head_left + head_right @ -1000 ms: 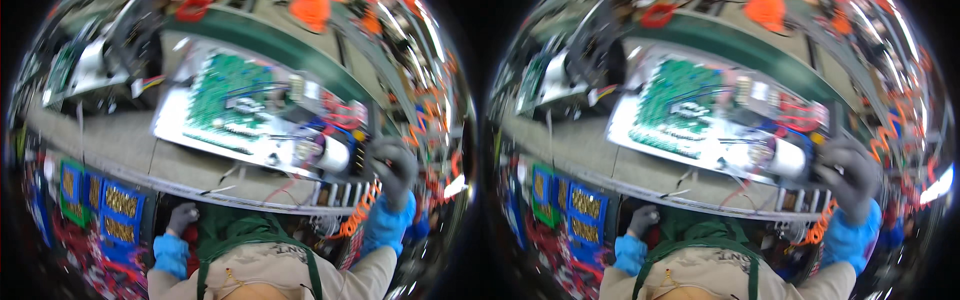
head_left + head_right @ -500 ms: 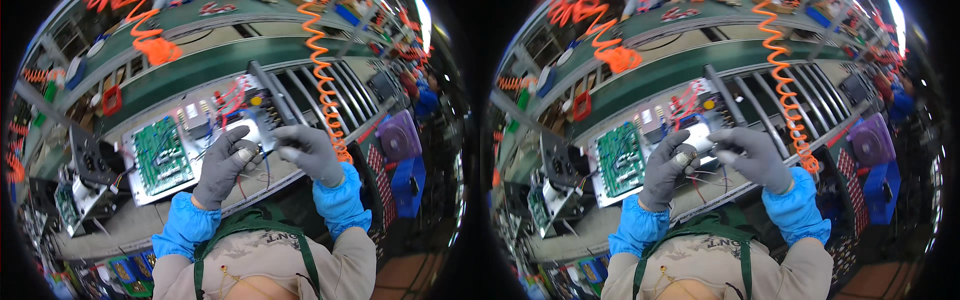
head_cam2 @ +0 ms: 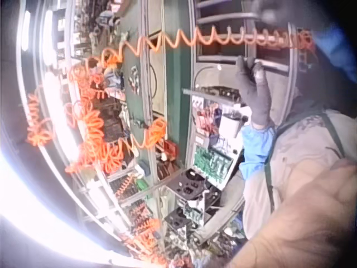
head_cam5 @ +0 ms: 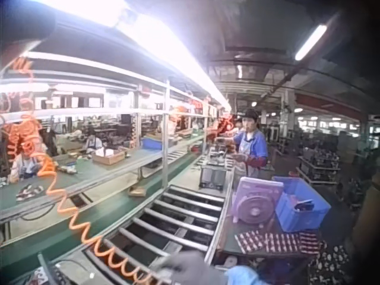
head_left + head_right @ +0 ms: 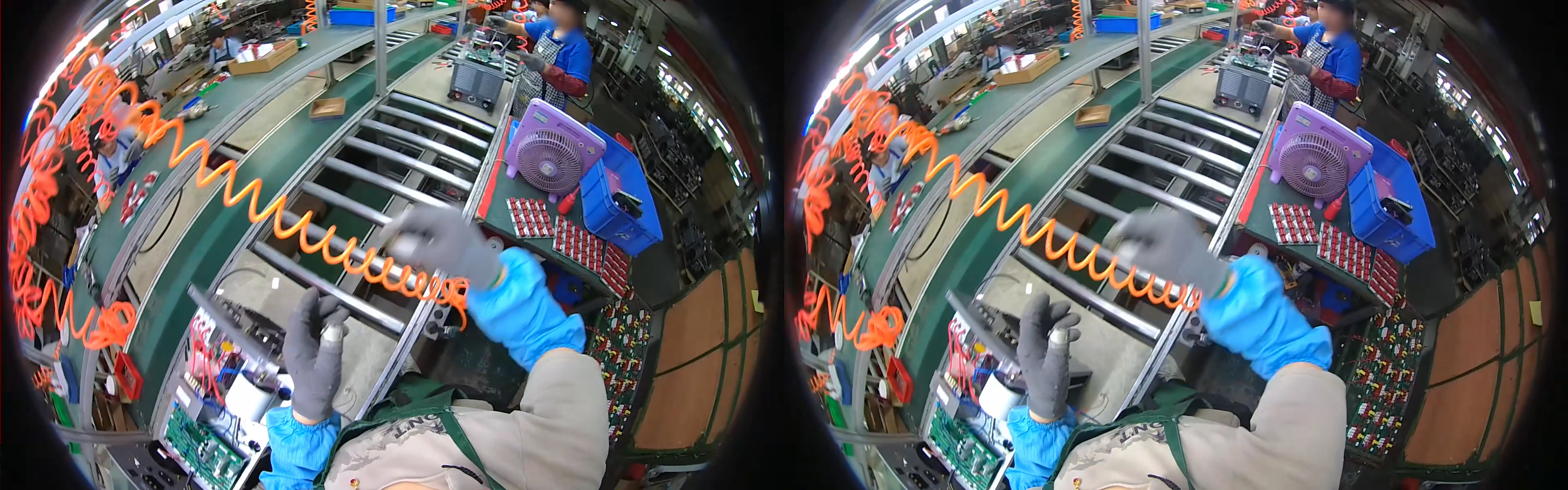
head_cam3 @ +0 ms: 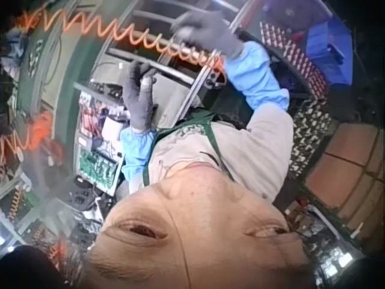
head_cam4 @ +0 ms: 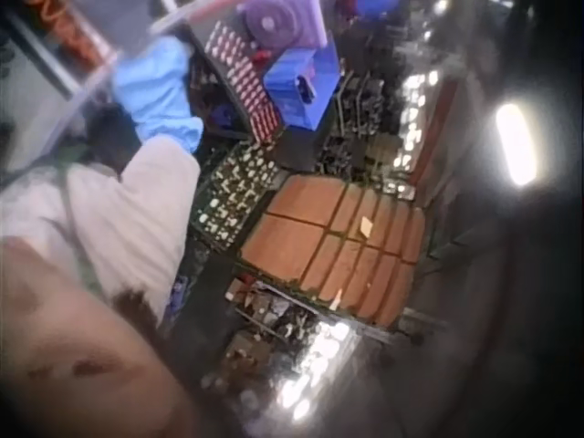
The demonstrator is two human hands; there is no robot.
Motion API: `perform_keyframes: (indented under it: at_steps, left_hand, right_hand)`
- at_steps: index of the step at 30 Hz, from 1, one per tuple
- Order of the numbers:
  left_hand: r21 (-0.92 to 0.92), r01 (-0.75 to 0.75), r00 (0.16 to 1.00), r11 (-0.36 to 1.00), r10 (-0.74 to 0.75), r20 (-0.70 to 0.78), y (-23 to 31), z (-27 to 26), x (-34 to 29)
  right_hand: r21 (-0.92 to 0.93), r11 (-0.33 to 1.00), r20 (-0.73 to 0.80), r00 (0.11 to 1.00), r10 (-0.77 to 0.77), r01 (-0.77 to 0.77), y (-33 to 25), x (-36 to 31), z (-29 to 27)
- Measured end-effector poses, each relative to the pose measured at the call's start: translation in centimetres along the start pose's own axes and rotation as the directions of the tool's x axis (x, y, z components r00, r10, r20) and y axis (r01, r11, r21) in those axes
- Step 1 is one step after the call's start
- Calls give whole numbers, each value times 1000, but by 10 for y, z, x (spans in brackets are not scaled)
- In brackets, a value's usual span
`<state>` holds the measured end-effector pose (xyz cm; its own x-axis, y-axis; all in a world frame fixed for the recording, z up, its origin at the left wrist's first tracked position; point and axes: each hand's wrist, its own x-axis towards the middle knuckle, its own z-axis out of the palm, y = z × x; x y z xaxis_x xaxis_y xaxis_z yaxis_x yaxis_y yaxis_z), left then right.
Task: The person assembles an electronic device on a workbench, using a pneumatic screwdriver to secure a metal casing and a screwdriver to tighten screws on a cylindrical component. They connect various colored wires to a circuit board and a motor, organizing the connections within the device's frame.
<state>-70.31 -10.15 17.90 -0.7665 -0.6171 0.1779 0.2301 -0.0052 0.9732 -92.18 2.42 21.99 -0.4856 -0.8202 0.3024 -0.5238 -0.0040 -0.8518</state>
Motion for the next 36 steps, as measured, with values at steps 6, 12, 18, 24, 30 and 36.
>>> perform_keyframes:
  at_steps: [6,12,18,24,30,36]
  left_hand:
    - [278,147,985,949,-114,-132,-9,-20,17]
    - [518,165,984,839,-101,-149,-25,-13,25]
    - [612,312,950,726,-241,-199,-21,-12,37]
    - [779,301,946,550,-274,-173,-25,-11,53]
    - [846,219,956,486,-282,-85,-23,8,77]
    - [854,153,978,496,-201,-59,-36,4,74]
  right_hand:
    - [146,938,-691,646,324,-314,132,27,-236]
    - [254,915,-840,398,369,-313,230,40,-348]
    - [273,909,-857,351,379,-315,283,70,-397]
    - [82,862,-938,254,237,-500,313,85,-470]
    - [-371,421,-873,465,145,-828,294,103,-478]
    - [-716,343,-648,761,-3,-608,310,111,-492]
